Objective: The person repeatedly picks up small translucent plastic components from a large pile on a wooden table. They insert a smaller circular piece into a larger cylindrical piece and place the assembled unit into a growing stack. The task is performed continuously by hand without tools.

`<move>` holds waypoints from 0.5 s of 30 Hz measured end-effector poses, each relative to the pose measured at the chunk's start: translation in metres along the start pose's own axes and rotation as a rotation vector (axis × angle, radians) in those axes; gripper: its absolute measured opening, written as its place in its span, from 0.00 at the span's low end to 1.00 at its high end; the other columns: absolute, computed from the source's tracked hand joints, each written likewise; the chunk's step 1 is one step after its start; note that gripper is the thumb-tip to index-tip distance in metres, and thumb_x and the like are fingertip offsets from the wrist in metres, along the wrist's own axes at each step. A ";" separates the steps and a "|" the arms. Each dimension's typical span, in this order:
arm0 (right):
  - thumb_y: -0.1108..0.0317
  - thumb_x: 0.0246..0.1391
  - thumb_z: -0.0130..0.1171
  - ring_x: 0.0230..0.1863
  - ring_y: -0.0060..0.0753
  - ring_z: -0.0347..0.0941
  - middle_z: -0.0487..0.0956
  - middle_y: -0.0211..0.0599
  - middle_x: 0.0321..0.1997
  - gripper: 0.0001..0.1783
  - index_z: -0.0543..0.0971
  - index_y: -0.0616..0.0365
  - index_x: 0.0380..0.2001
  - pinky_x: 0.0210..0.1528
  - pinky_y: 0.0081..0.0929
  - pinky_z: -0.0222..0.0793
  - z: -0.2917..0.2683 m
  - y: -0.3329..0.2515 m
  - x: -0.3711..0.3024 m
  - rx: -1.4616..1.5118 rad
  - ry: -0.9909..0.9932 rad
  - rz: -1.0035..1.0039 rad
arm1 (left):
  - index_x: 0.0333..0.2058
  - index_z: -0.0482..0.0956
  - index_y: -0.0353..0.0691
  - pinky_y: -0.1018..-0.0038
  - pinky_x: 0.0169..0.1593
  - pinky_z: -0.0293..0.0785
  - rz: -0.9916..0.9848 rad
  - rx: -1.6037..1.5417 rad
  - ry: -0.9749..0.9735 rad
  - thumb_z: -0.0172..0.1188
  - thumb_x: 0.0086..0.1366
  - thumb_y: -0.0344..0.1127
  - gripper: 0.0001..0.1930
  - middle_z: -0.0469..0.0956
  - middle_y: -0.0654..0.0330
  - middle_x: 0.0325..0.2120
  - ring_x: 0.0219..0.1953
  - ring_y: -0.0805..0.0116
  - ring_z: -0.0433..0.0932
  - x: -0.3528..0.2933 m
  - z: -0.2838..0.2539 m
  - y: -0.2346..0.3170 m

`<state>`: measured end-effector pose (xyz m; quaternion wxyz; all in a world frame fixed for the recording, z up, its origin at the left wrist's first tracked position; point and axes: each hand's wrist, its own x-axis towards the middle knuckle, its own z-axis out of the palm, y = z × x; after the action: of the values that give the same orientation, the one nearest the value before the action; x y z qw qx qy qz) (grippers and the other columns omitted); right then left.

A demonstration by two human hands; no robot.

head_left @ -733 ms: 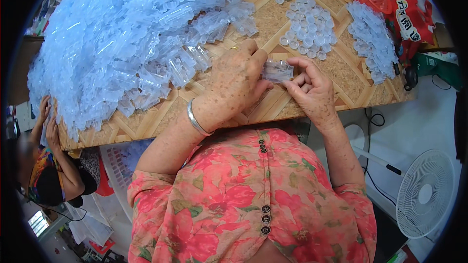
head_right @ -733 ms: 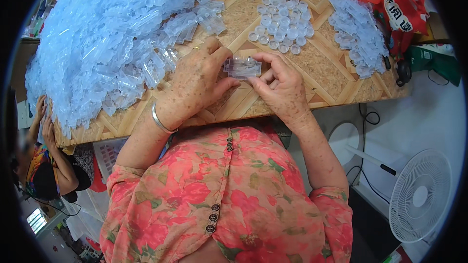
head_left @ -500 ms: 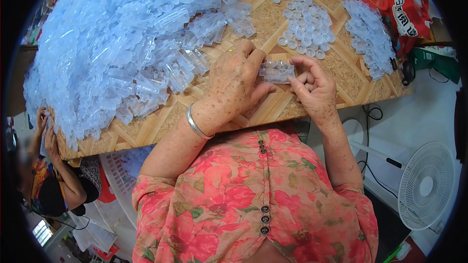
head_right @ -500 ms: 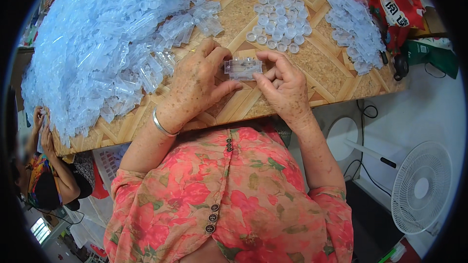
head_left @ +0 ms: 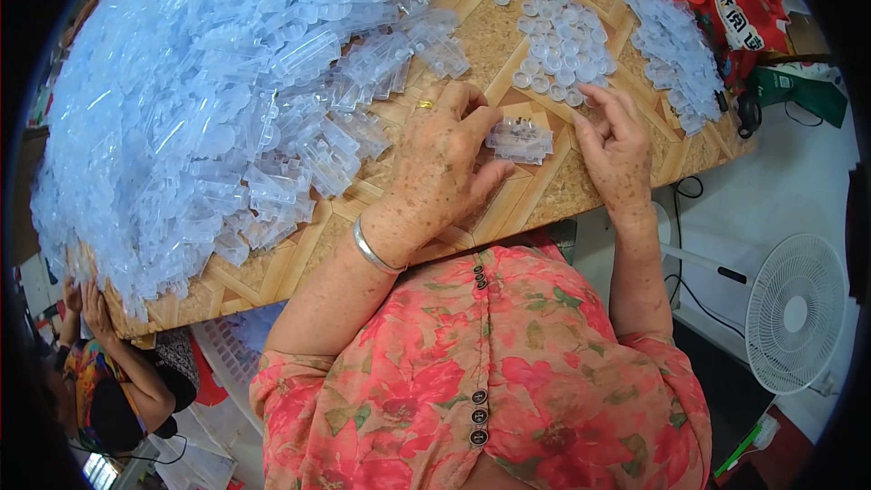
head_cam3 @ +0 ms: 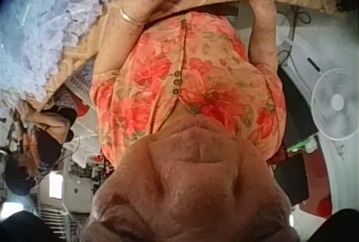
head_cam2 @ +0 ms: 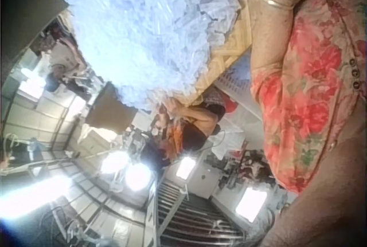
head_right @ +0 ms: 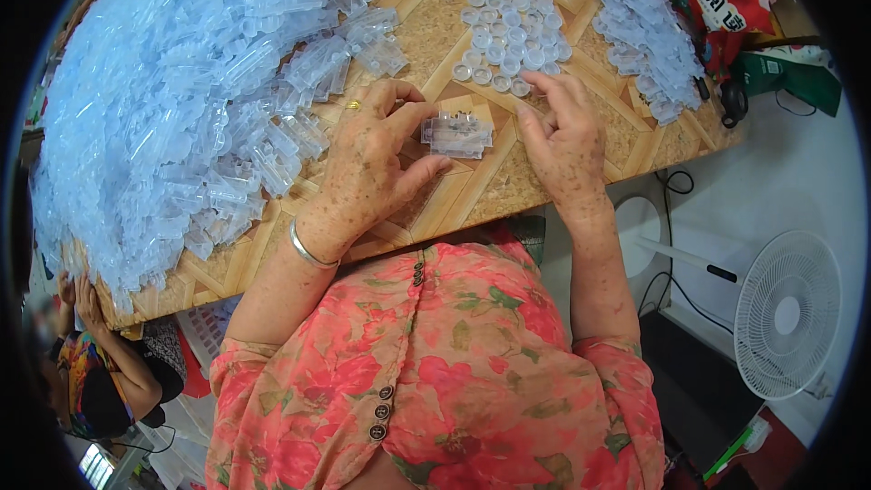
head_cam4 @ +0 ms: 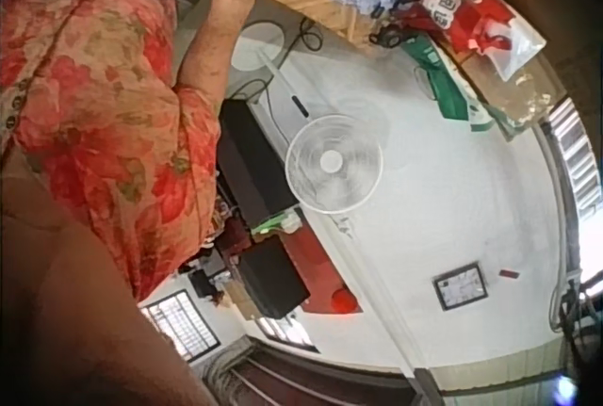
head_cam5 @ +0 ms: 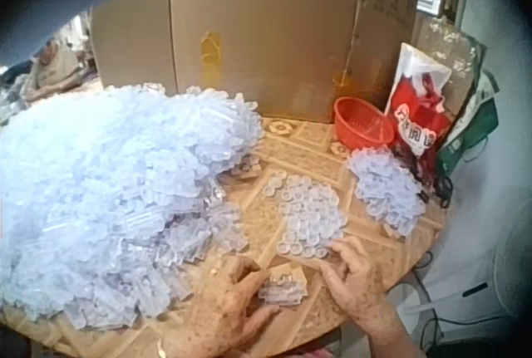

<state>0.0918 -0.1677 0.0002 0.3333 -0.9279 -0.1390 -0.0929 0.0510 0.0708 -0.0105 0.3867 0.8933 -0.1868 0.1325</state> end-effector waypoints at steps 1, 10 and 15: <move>0.72 0.54 0.64 0.33 0.29 0.78 0.77 0.37 0.44 0.16 0.81 0.55 0.48 0.36 0.28 0.73 0.004 -0.001 0.002 -0.049 0.005 -0.049 | 0.44 0.80 0.35 0.60 0.48 0.73 0.008 -0.010 0.005 0.76 0.46 0.34 0.25 0.75 0.52 0.45 0.46 0.49 0.76 0.000 0.001 -0.001; 0.69 0.54 0.64 0.41 0.44 0.79 0.78 0.37 0.42 0.17 0.81 0.50 0.48 0.41 0.36 0.74 0.020 -0.002 -0.002 -0.175 0.081 -0.141 | 0.40 0.79 0.32 0.60 0.47 0.74 0.004 -0.021 0.022 0.75 0.45 0.31 0.22 0.76 0.51 0.43 0.45 0.49 0.76 0.001 0.002 0.002; 0.69 0.53 0.64 0.43 0.46 0.79 0.78 0.38 0.45 0.20 0.79 0.52 0.51 0.43 0.39 0.76 0.019 -0.002 0.001 -0.173 0.129 -0.160 | 0.38 0.79 0.33 0.61 0.46 0.74 0.037 0.011 0.039 0.75 0.46 0.33 0.21 0.77 0.51 0.43 0.44 0.49 0.77 0.001 0.000 0.000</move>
<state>0.0933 -0.1536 -0.0130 0.2516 -0.9312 -0.1825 -0.1905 0.0520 0.0708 -0.0099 0.3830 0.8889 -0.1951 0.1582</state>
